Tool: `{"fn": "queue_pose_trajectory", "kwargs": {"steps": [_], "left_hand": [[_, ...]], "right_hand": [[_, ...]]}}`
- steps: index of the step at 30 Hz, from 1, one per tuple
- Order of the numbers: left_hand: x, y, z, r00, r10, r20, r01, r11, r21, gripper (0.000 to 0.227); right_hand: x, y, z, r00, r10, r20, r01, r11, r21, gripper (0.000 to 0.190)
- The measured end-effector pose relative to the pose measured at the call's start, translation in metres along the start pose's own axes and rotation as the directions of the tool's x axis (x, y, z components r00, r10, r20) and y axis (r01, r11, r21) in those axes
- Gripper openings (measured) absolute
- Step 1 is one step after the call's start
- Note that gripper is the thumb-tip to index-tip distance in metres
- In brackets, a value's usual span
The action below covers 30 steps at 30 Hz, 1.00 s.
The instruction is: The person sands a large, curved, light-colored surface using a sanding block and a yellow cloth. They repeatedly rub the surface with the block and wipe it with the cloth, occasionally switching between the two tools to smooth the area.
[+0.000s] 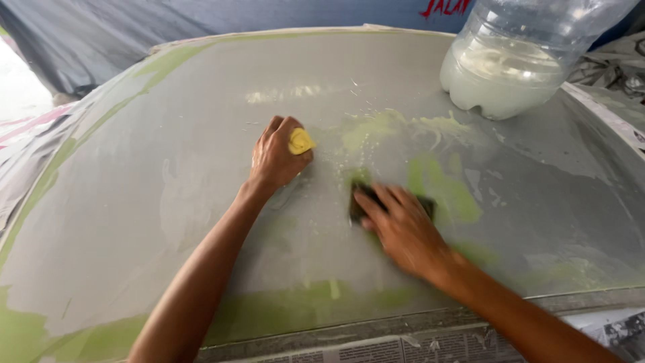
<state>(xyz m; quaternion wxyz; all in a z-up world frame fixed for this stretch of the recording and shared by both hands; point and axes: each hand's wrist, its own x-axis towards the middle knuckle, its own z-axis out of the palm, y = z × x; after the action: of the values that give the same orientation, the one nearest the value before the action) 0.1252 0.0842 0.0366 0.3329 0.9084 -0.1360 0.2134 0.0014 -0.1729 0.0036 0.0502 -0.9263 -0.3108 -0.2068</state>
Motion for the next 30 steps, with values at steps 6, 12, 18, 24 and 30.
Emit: {"fn": "queue_pose_trajectory", "kwargs": {"steps": [6, 12, 18, 24, 30], "left_hand": [[-0.014, -0.017, 0.004, 0.995, 0.087, -0.040, -0.086, 0.996, 0.030, 0.047], [-0.022, -0.014, 0.014, 0.983, 0.136, -0.122, -0.125, 0.988, 0.093, 0.045], [-0.029, -0.012, 0.008, 0.977, 0.176, -0.124, -0.169, 0.983, 0.069, 0.046], [-0.029, -0.011, 0.012, 0.979, 0.169, -0.117, -0.159, 0.983, 0.089, 0.046], [-0.030, -0.016, 0.014, 0.978, 0.168, -0.122, -0.154, 0.982, 0.112, 0.049]], "right_hand": [[0.057, 0.011, 0.016, 0.999, 0.000, -0.051, -0.002, 1.000, -0.027, 0.045], [0.041, 0.006, 0.012, 0.997, 0.067, 0.044, -0.065, 0.997, -0.049, 0.047], [0.018, -0.007, 0.013, 0.999, -0.034, -0.009, 0.031, 0.982, -0.188, 0.052], [0.075, 0.014, 0.022, 0.995, 0.066, 0.077, -0.055, 0.989, -0.141, 0.051], [0.009, -0.018, 0.014, 1.000, -0.024, 0.019, 0.028, 0.976, -0.215, 0.050]]}}
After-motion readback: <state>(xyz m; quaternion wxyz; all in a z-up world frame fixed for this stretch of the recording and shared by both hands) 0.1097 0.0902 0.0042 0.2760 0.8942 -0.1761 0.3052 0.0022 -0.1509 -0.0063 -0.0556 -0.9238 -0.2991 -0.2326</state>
